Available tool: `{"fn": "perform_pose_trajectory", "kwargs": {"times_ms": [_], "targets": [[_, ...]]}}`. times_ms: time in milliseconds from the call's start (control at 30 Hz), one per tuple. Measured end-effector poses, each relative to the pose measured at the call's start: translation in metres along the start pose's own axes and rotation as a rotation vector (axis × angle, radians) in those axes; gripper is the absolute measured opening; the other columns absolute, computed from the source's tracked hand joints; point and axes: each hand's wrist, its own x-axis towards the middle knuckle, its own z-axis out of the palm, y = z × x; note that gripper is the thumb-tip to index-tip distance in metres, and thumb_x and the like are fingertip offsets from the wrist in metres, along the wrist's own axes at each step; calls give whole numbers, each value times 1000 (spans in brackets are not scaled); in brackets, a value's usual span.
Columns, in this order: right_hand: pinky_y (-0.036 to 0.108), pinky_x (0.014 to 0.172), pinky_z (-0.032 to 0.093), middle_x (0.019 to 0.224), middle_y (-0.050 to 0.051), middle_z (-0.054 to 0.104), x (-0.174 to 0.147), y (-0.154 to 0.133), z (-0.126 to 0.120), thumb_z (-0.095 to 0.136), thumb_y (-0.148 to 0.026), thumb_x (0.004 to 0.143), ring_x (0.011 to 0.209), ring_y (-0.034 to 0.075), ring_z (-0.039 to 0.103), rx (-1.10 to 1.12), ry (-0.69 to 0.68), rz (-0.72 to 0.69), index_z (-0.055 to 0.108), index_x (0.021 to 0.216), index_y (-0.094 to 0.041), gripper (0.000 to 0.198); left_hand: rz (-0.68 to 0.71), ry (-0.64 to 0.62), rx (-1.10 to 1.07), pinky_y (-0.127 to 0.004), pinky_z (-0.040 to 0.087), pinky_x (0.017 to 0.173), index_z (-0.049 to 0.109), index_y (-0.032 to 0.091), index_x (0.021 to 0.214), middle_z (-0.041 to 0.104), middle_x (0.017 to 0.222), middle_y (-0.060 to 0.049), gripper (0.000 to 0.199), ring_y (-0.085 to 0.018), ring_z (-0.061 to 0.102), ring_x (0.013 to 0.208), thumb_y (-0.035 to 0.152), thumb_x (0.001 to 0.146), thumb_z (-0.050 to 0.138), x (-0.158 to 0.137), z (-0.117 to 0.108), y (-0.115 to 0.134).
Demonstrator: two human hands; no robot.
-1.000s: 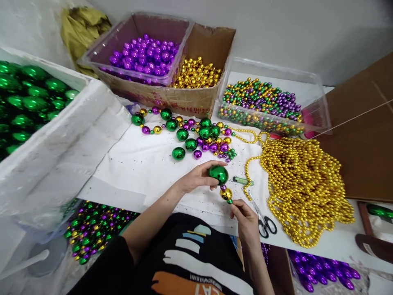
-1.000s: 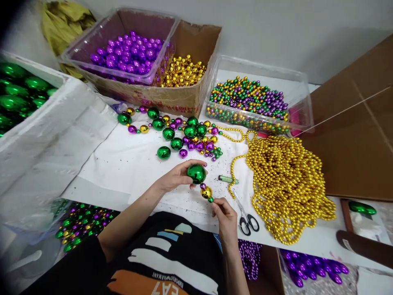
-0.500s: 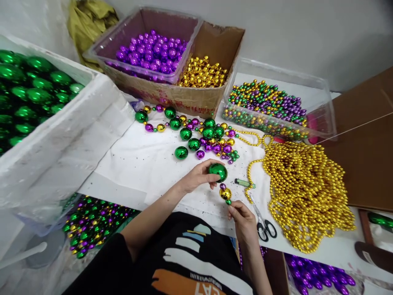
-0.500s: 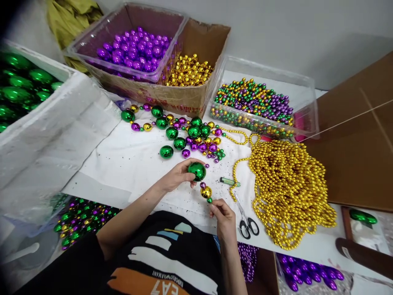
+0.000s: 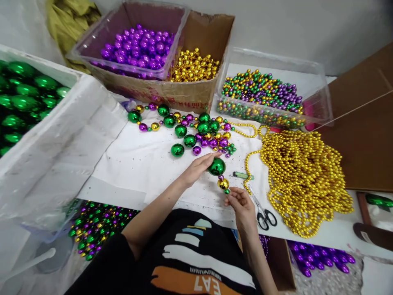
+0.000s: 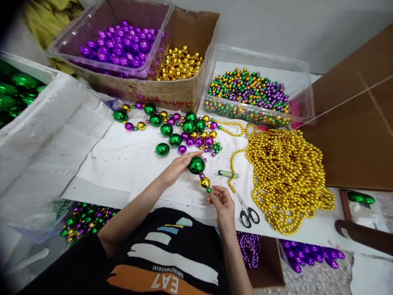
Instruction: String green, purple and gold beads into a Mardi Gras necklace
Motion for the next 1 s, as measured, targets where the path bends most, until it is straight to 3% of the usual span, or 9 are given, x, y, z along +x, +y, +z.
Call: {"fn": "perform_pose_trajectory", "kwargs": {"times_ms": [100, 267, 400, 500, 567, 667, 733, 900, 1000], "targets": [[28, 57, 51, 83, 2, 65, 1, 0, 0, 80, -33, 69, 61, 13, 60, -52, 27, -21, 64, 93, -19, 31, 96, 43, 2, -38, 38, 109, 77, 22, 101, 70, 120, -7, 29, -25, 55, 125, 45, 87, 66, 11, 2, 0], [31, 58, 50, 77, 3, 65, -1, -10, -11, 68, -40, 81, 64, 17, 60, -343, 1, -94, 65, 94, -19, 25, 90, 106, -88, -38, 42, 104, 79, 21, 88, 71, 121, -8, 21, -25, 59, 121, 40, 83, 70, 24, -2, 10], [35, 67, 49, 91, 8, 70, -7, -40, -13, 57, -38, 90, 84, 23, 62, -816, 96, -427, 70, 94, -19, 23, 167, 111, -84, -36, 44, 101, 78, 22, 87, 69, 124, -7, 18, -23, 59, 119, 37, 86, 68, 21, 3, 27], [35, 70, 50, 106, 8, 70, -4, -71, 9, 55, -35, 94, 96, 24, 60, -844, 153, -671, 68, 112, -23, 25, 237, 95, -122, -35, 46, 100, 78, 22, 89, 70, 121, -6, 18, -21, 61, 117, 36, 89, 66, 15, 13, 36], [35, 74, 50, 116, 8, 69, 4, -86, 32, 57, -32, 94, 102, 24, 60, -796, 46, -740, 64, 122, -25, 30, 261, 93, -148, -35, 48, 99, 77, 21, 89, 70, 120, -6, 19, -21, 62, 115, 37, 89, 66, 12, 19, 42], [35, 80, 49, 104, 6, 71, 19, -93, 58, 53, -27, 95, 97, 22, 63, -745, -182, -692, 69, 109, -24, 21, 313, 122, -174, -33, 52, 94, 76, 20, 90, 71, 118, -6, 20, -20, 65, 110, 38, 89, 66, 8, 17, 53], [33, 78, 48, 90, 5, 70, 28, -89, 66, 52, -26, 95, 88, 21, 64, -707, -258, -615, 70, 93, -23, 18, 359, 155, -185, -30, 53, 90, 75, 20, 92, 71, 117, -6, 20, -18, 67, 105, 38, 89, 67, 6, 10, 61], [27, 61, 42, 84, 3, 69, 33, -78, 63, 57, -32, 92, 69, 15, 57, -467, -385, -338, 63, 84, -21, 15, 365, 228, -215, -27, 56, 80, 71, 20, 94, 72, 111, -5, 20, -15, 69, 94, 38, 92, 63, 9, -7, 68], [23, 50, 35, 65, -1, 62, 29, -80, 55, 61, -38, 90, 55, 12, 47, -200, -414, -163, 59, 82, -21, 19, 304, 247, -226, -28, 56, 79, 68, 20, 95, 72, 109, -6, 24, -15, 70, 91, 41, 95, 58, 14, -14, 62]]}}
